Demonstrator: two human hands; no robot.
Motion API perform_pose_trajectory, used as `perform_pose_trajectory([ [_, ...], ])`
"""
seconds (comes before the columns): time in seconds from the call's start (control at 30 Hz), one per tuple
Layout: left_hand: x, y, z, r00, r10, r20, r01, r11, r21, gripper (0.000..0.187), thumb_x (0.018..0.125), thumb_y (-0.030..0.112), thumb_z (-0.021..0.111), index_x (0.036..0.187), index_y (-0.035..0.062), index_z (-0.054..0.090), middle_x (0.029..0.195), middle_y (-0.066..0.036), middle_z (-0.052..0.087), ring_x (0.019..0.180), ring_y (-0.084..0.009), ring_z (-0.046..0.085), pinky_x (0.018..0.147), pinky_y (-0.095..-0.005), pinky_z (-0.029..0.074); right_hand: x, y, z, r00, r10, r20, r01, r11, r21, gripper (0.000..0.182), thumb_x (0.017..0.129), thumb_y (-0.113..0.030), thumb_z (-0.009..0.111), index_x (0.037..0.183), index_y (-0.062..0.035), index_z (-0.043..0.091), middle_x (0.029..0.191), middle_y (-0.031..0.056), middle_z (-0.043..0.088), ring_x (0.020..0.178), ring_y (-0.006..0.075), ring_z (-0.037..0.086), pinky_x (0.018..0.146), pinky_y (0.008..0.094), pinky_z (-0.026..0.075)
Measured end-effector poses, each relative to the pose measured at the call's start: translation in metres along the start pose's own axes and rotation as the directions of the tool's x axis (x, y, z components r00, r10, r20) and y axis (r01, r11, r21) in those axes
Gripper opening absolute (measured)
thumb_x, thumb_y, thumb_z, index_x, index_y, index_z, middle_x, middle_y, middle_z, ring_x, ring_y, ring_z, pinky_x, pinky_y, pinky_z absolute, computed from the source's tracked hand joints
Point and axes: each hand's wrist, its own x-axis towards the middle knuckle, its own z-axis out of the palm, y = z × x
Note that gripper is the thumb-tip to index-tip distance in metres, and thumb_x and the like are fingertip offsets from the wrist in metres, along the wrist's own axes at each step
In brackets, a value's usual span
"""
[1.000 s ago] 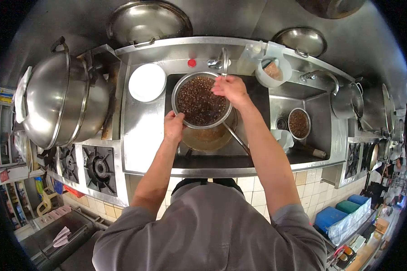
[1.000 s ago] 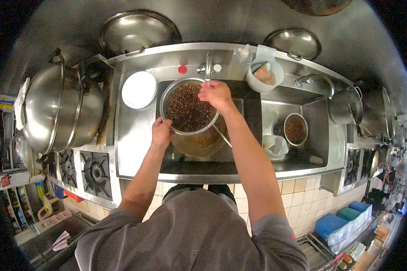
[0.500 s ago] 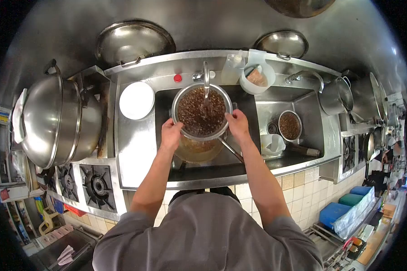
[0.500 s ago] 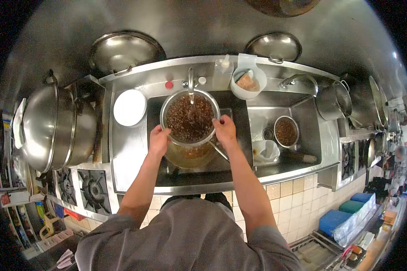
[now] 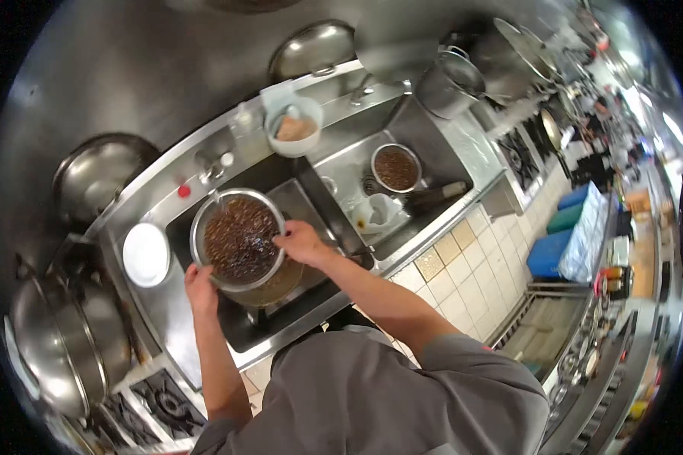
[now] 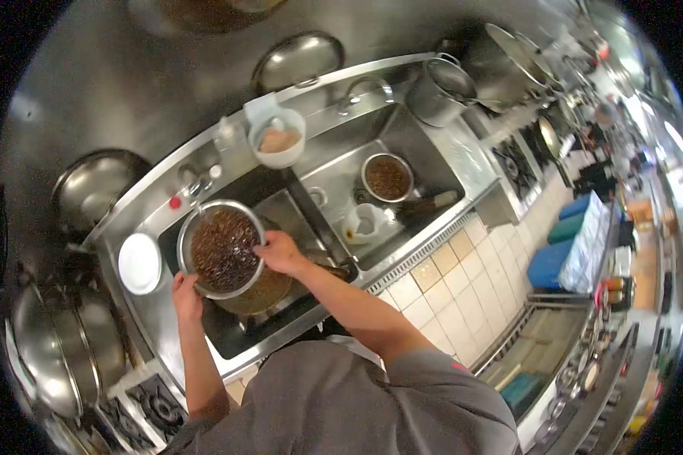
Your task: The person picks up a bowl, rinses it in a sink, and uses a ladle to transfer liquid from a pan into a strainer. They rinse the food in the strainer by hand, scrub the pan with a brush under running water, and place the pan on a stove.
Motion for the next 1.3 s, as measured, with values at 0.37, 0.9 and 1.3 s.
perform_pose_trajectory([
  [0.37,0.011,0.000,0.002,0.998,-0.062,-0.025,0.062,0.998,0.004,0.036,0.083,0.004,0.065,0.117,0.0039,0.054,0.109,-0.009,0.063,0.096,-0.0231,0.064,0.081,-0.0386,0.054,0.028,0.043,0.019,0.956,-0.225,-0.187,0.232,0.972,0.020,0.020,0.084,-0.015,0.065,0.096,0.0001,0.070,0.079,0.0175,0.069,0.075,0.0260,0.068,0.073,0.0412,0.054],
  [0.9,0.016,0.015,-0.003,0.994,-0.080,0.076,0.074,0.994,0.084,0.031,0.083,0.003,0.065,0.111,0.0070,0.053,0.102,-0.005,0.062,0.089,-0.0189,0.061,0.073,-0.0360,0.051,-0.008,0.023,-0.003,0.985,-0.173,-0.008,0.171,0.960,0.220,0.013,0.086,-0.013,0.065,0.090,-0.0014,0.069,0.069,0.0045,0.064,0.062,0.0143,0.060,0.058,0.0345,0.051],
  [1.3,0.015,0.003,-0.020,0.991,-0.074,0.112,0.068,0.996,0.056,0.026,0.083,0.002,0.064,0.106,0.0061,0.054,0.105,-0.007,0.061,0.098,-0.0221,0.059,0.083,-0.0392,0.051,0.006,0.040,0.008,0.991,-0.131,-0.029,0.134,0.977,0.163,0.021,0.084,-0.018,0.069,0.083,0.0032,0.069,0.070,0.0115,0.065,0.066,0.0203,0.062,0.064,0.0398,0.050],
])
